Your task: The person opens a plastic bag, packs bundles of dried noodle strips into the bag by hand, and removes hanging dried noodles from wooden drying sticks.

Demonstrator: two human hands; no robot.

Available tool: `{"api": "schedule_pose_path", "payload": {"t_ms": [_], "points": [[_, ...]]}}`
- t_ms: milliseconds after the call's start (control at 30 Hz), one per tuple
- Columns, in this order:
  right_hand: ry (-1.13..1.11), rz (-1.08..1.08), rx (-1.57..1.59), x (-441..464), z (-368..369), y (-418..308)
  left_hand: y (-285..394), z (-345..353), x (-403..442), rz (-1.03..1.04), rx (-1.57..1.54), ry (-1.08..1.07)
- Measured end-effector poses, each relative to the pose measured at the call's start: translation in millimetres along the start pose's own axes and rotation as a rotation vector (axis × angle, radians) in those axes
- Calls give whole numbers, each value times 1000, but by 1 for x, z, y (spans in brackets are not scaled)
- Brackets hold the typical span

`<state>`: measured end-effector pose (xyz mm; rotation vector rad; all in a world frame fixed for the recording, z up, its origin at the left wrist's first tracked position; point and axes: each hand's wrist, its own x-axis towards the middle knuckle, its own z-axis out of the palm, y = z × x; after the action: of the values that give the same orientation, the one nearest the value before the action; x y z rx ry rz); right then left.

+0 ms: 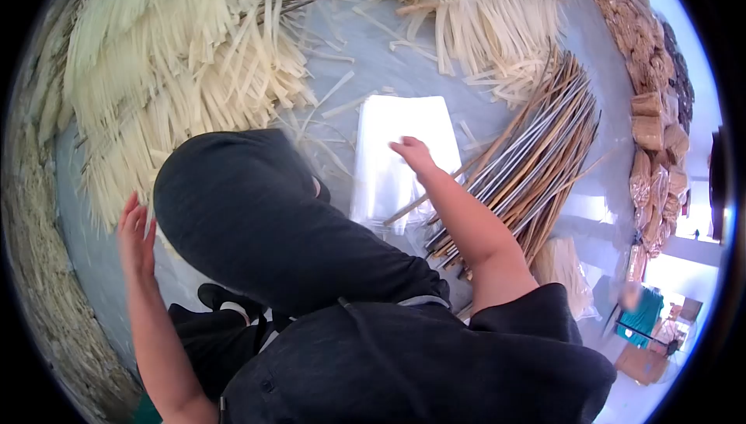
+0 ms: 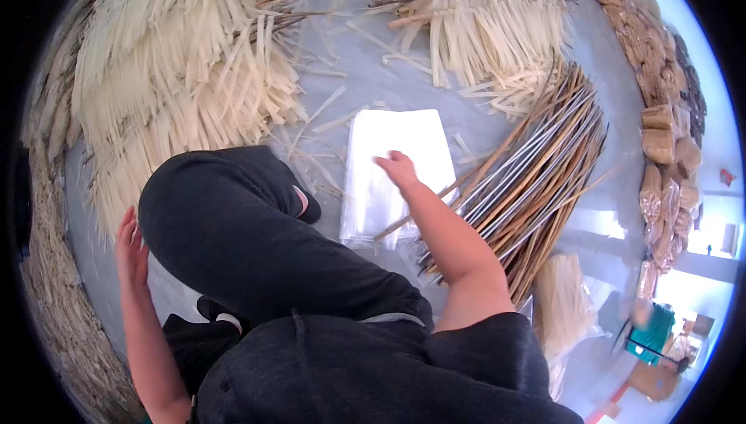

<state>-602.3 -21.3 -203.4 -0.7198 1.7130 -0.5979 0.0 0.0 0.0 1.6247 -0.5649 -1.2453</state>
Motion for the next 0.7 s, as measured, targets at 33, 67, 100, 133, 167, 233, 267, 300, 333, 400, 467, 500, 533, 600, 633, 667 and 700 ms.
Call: {"api": "schedule_pose_path", "payload": {"t_ms": [33, 67, 100, 133, 167, 233, 267, 300, 333, 400, 467, 500, 533, 600, 633, 667, 700], "points": [[265, 3, -317, 24, -11, 40, 11, -20, -6, 29, -1, 51], [397, 17, -415, 39, -20, 77, 24, -39, -15, 23, 44, 143], [517, 93, -566, 22, -111, 145, -18, -17, -21, -91, 40, 118], [577, 122, -865, 29, -110, 177, -3, -38, -27, -108, 18, 201], [543, 124, -761, 48, -119, 170, 5, -45, -22, -89, -41, 270], [479, 145, -683, 46, -131, 161, 7, -55, -31, -104, -47, 343], [453, 182, -739, 37, -134, 161, 3, -69, -38, -126, -37, 368], [438, 201, -785, 39, -136, 153, -1, -78, -37, -130, -40, 387], [424, 193, -788, 42, -136, 144, -6, -86, -37, -127, -38, 403], [417, 271, -793, 51, -139, 123, -16, -96, -38, -170, -65, 429], [267, 328, -792, 63, -146, 107, -17, -81, -45, -171, -44, 451], [127, 393, -790, 65, -148, 102, -17, -74, -47, -179, -25, 461], [124, 392, -793, 61, -140, 93, -19, -71, -46, -181, -25, 464], [163, 142, -886, 52, -104, 83, -22, -68, -43, -186, -11, 404], [160, 145, -888, 57, -92, 87, -24, -66, -41, -188, -9, 407], [284, 53, -863, 67, -81, 96, -27, -65, -41, -187, -17, 366], [404, -38, -833, 73, -70, 100, -28, -64, -40, -187, -23, 326]]}}
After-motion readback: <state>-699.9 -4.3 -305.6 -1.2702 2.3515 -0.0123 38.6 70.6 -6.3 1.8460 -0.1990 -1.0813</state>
